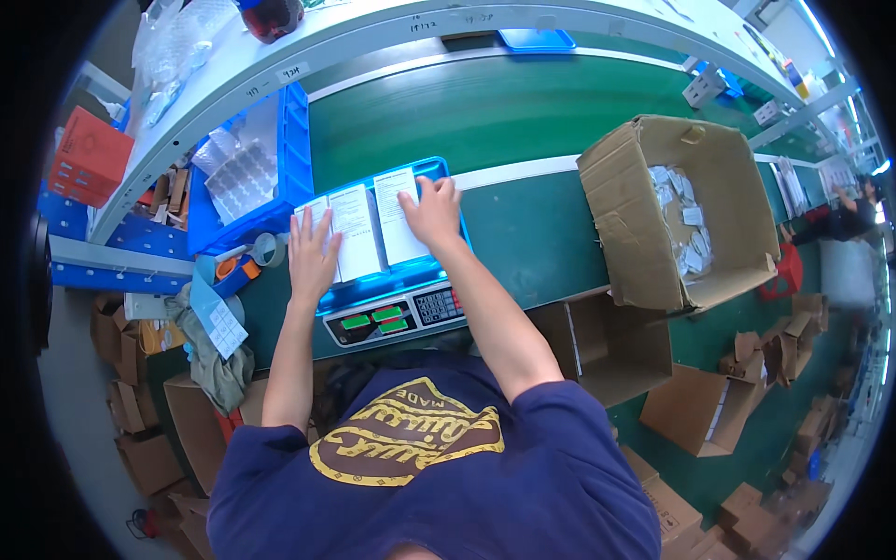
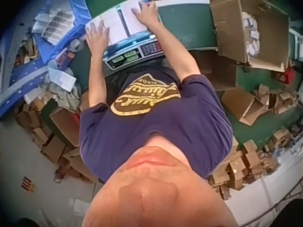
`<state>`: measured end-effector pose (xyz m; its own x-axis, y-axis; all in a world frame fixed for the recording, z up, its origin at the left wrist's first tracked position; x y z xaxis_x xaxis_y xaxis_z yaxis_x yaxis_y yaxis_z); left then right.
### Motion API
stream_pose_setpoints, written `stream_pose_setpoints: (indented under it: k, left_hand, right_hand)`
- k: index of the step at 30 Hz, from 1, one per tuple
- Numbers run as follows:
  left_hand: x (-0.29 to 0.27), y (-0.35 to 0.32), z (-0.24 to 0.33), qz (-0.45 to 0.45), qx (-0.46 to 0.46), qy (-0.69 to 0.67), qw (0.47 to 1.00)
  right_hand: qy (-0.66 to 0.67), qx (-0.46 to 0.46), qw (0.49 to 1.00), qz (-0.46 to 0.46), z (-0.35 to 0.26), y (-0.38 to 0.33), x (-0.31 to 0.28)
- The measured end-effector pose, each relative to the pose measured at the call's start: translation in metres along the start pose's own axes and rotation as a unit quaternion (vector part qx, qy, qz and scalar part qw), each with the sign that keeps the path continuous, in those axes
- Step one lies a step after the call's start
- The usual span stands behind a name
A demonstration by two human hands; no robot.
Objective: Packaging electronic components into individual boxes and organizing them into shipping cartons.
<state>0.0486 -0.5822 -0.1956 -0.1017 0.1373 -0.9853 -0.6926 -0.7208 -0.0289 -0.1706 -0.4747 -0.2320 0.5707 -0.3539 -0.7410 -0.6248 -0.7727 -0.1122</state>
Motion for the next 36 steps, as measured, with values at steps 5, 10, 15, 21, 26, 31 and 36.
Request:
stream_pose_setpoints:
  k: [5, 10, 15, 21, 26, 31, 36]
  left_hand:
    - [-0.005, 0.001, -0.004, 0.003, 0.033, -0.053, 0.998]
    - [-0.004, 0.015, 0.003, 0.022, 0.047, 0.056, 0.997]
    - [-0.016, 0.042, 0.042, 0.019, 0.112, -0.102, 0.988]
    - [0.02, 0.113, 0.099, -0.041, 0.174, -0.003, 0.984]
    - [0.019, 0.112, 0.108, -0.04, 0.182, -0.008, 0.983]
    - [-0.004, 0.101, 0.142, 0.061, 0.174, -0.027, 0.983]
    - [-0.014, 0.052, 0.186, 0.119, 0.097, -0.164, 0.974]
  right_hand:
    - [0.174, 0.04, 0.979, -0.103, -0.007, -0.006, 0.023]
    - [0.154, -0.121, 0.95, -0.244, 0.004, -0.059, -0.063]
    - [0.368, -0.144, 0.861, -0.318, 0.035, -0.131, -0.237]
    - [0.362, 0.0, 0.929, 0.078, 0.182, -0.142, -0.405]
    - [0.049, 0.362, 0.921, -0.134, 0.382, -0.103, -0.419]
    - [-0.091, 0.518, 0.835, -0.161, 0.596, -0.086, -0.341]
    - [-0.111, 0.545, 0.83, 0.027, 0.527, -0.058, -0.304]
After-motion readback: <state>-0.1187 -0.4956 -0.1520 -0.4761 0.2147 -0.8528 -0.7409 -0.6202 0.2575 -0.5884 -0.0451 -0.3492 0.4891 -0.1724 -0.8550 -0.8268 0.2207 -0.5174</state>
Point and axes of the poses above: each hand's wrist, its own y-axis towards the middle knuckle, its own x-axis out of the palm, z = x × y, the point moved 4 cm from there along y, towards the middle knuckle, and after that the axes turned 12 degrees about -z, right-handed, at the moved point
